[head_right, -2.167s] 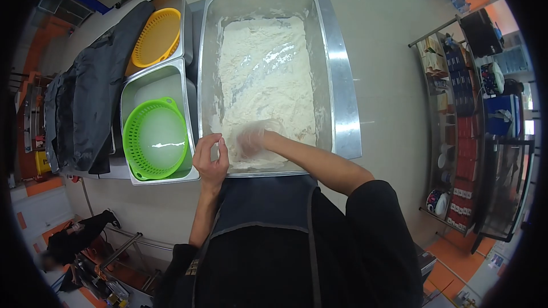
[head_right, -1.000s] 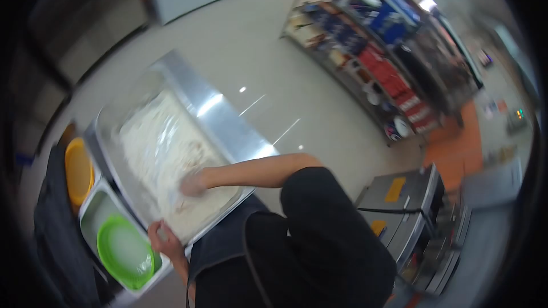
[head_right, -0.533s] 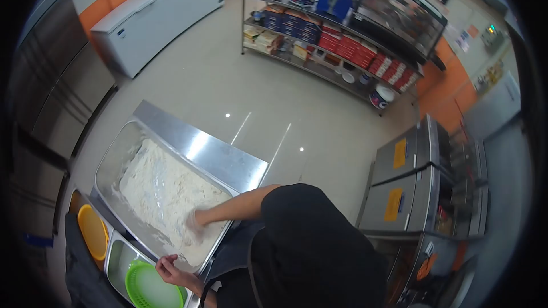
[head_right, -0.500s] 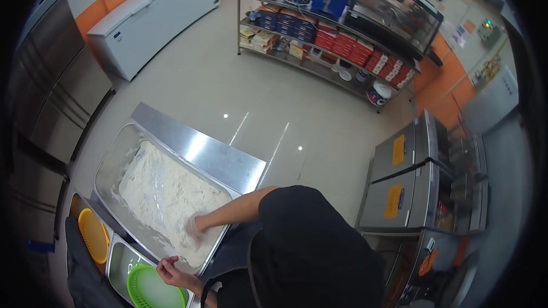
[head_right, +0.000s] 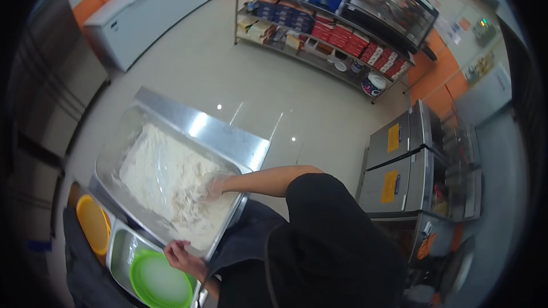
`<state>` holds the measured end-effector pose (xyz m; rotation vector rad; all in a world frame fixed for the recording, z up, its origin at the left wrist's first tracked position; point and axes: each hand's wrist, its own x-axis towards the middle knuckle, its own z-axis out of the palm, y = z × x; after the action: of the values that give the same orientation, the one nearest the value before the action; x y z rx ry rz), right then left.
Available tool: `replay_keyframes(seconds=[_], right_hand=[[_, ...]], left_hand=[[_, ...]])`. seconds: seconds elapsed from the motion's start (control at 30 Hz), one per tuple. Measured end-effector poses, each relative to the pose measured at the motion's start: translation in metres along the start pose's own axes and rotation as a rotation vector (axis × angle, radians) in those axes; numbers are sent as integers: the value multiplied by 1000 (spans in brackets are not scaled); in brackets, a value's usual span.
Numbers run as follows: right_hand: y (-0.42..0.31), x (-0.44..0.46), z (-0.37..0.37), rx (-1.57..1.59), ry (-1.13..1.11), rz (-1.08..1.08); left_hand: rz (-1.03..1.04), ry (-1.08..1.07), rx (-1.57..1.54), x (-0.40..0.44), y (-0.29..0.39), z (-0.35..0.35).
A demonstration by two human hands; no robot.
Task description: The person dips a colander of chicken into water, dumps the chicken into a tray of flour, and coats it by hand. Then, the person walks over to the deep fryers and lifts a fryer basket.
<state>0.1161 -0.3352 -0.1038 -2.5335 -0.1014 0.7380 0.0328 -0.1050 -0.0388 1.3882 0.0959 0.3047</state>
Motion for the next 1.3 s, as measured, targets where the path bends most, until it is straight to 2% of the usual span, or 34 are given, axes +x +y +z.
replay_keyframes(seconds=[0.03, 0.1, 0.13, 0.17, 0.3, 0.37, 0.43, 0.5, 0.6, 0.7, 0.8, 0.87, 0.97, 1.0, 1.1, 1.17, 1.27, 1.3], right_hand=[[-5, -1, 13, 78, 0, -145], [-23, 11, 65, -25, -244, -175], [-30, 29, 86, -263, -427, -64], [-56, 36, 93, -225, -474, -126], [-103, 27, 44, -72, -555, -146], [-109, 20, 26, 146, -451, -188], [-111, 25, -7, 176, -493, -63], [-100, 40, -11, -119, -56, -237], [-86, 65, -30, -243, 173, -279], [-107, 69, -18, -326, -42, -227], [-103, 64, 40, -297, 19, -636], [-96, 58, 67, -348, -263, -576], [-80, 41, 50, -300, -507, -527], [-75, 30, 33, -281, -440, -543], [-73, 29, -14, -153, -468, -354], [-73, 29, -46, -167, -296, -378], [-59, 28, -65, 200, 20, -301], [-60, 23, -77, 213, -51, -314]], left_hand=[[-47, 17, -75, 1, 0, 2], [-79, 23, 8, -1, 6, 2], [-56, 1, 39, -1, 3, -2], [-64, -16, -32, 0, 4, -3], [-99, -12, -205, 4, 9, -5], [-110, 1, -263, 4, 7, -9], [-123, 0, -276, 2, 6, -11], [-134, -25, -244, 4, 8, -11], [-160, -39, -211, 5, 7, -13], [-156, -34, -200, 4, 8, -10], [-148, -10, -132, 3, 8, -7], [-132, -5, -87, 6, 8, -5], [-102, -9, -35, 6, 5, -1], [-89, -15, -7, 6, 4, 2], [-75, -2, 37, 4, 2, 2], [-86, 22, 32, 4, 2, 2], [-105, 38, 37, 3, 1, 2], [-105, 35, 42, 3, 1, 2]])
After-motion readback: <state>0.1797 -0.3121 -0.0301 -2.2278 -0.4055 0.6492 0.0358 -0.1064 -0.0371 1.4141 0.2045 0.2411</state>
